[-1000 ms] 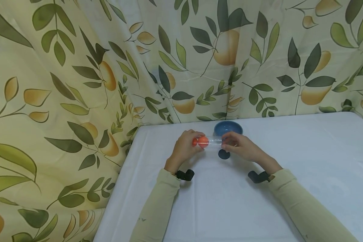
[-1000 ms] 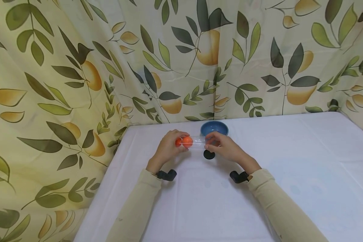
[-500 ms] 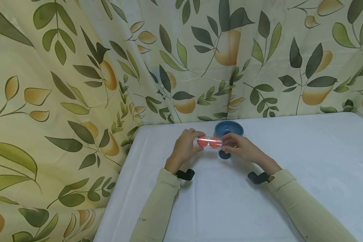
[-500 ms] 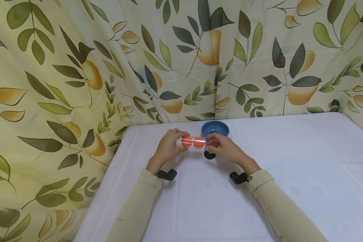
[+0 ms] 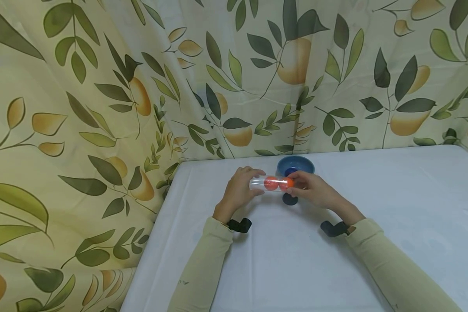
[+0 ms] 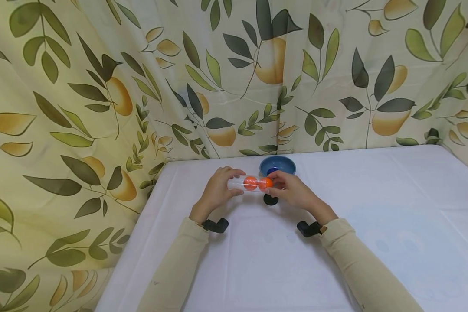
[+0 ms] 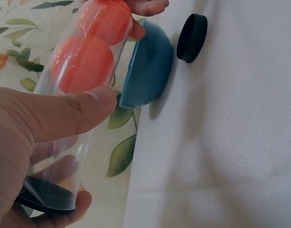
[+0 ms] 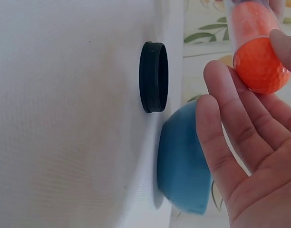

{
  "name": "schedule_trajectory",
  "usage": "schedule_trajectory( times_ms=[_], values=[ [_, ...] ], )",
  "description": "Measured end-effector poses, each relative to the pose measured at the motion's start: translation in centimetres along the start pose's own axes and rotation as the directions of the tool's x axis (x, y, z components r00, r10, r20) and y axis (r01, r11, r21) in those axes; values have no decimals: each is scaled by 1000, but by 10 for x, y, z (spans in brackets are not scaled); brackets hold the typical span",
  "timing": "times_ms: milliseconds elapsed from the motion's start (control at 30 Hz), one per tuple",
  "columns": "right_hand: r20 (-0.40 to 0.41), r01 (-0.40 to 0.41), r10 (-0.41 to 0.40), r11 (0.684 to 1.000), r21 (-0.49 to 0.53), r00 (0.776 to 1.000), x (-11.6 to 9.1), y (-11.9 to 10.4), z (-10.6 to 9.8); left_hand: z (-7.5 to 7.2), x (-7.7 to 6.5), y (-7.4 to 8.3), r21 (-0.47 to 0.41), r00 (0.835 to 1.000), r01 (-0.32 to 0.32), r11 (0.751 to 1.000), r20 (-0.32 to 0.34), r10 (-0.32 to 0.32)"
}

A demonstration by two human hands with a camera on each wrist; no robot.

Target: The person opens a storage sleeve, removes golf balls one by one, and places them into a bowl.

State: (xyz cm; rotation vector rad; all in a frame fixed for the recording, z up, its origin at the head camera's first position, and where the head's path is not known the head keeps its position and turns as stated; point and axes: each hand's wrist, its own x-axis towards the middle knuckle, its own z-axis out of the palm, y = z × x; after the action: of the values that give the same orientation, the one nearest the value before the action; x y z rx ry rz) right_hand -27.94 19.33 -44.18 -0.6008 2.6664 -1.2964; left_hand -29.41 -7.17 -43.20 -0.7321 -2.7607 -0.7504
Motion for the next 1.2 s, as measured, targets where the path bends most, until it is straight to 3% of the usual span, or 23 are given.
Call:
schedule_trajectory(
  times_ms=[900, 1200],
  values=[
    [-22, 30, -30, 1000, -6, 999, -4, -5, -11, 11, 3, -3, -158, 998, 51, 986, 44, -45],
    [-41, 32, -32, 999, 2, 999, -5, -7, -14, 14, 4, -5, -156, 999, 53, 986, 19, -51]
  ],
)
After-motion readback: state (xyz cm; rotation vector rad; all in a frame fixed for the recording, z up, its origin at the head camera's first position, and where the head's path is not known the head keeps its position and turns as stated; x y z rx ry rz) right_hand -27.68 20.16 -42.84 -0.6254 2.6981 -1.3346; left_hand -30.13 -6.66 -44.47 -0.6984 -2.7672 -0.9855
